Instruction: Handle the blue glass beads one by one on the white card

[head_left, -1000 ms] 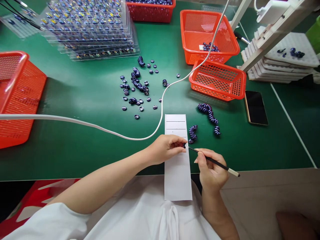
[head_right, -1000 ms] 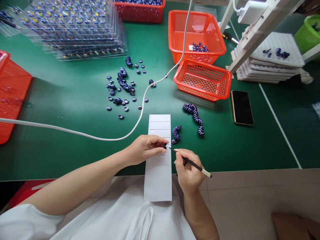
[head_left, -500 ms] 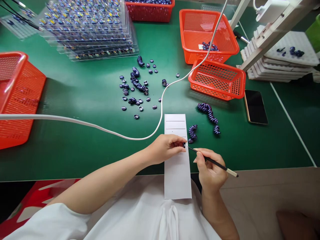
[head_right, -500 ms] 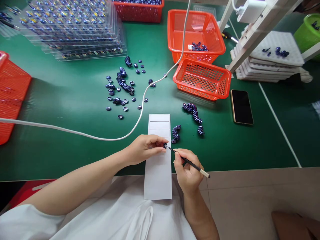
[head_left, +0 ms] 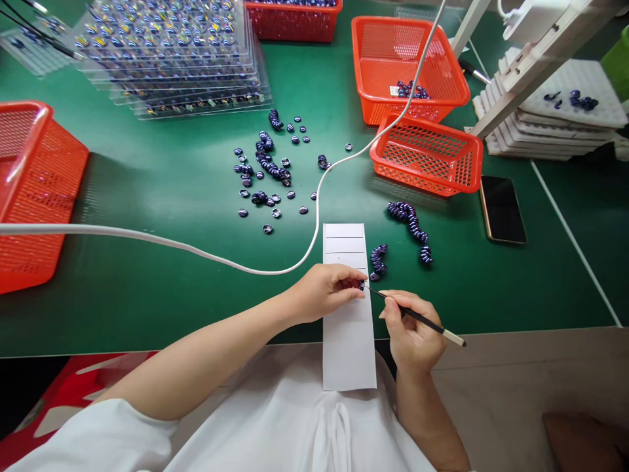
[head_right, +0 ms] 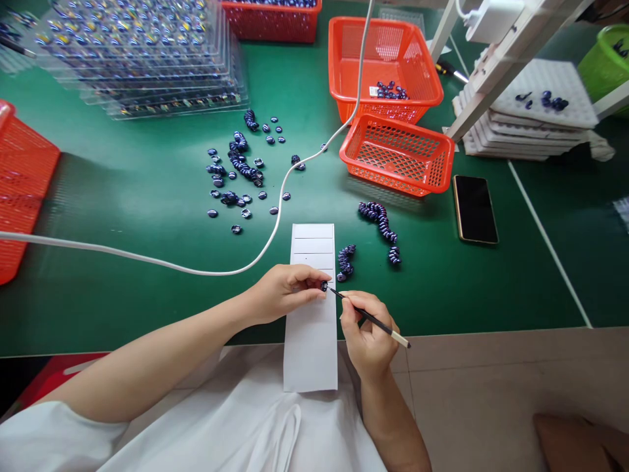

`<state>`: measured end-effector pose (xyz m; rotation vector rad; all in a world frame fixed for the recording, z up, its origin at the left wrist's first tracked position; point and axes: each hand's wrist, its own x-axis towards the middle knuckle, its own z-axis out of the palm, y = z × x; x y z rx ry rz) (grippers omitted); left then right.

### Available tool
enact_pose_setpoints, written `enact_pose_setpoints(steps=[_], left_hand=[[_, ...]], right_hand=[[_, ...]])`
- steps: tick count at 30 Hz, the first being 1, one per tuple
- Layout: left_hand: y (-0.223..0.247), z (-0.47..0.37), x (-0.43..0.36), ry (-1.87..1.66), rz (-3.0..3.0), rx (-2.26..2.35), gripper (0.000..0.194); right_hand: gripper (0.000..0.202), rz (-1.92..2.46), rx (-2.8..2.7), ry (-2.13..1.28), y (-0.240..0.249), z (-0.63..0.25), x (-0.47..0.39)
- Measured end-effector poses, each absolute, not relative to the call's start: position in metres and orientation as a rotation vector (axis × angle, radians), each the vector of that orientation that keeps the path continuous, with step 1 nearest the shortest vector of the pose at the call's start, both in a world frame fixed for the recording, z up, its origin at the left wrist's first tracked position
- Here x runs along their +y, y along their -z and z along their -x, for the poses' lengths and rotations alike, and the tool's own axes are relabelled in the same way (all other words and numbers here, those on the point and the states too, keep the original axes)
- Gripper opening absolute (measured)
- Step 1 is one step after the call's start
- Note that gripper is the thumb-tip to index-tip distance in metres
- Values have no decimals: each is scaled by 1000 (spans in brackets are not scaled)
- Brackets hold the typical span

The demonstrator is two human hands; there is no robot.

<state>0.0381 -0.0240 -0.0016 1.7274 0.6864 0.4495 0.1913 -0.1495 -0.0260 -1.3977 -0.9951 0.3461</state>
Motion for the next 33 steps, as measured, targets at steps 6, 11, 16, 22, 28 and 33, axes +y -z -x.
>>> enact_pose_setpoints(steps=[6,11,16,22,28,33], left_hand=[[1,-38,-24,-488,-1814,666,23],[2,-38,-24,-495,-1806,672,23],[2,-37,-24,-494,-1823,658,23],[0,-37,-24,-451,-1819,667,22],[-1,-38,-26,-451,-1875,684,21],[1,-38,-26,-471,-1897,675,20]], right_hand=[[20,1411,-1101,-316,26,-192,-150],[25,1409,-1109,-227,27,-191,-152],[22,1366,-1050,-316,27,-192,-152],[15,1429,-1062,-349,26,-192,-150],[9,1490,-1078,-337,24,-191,-149],[12,1482,-1086,-333,25,-191,-149]])
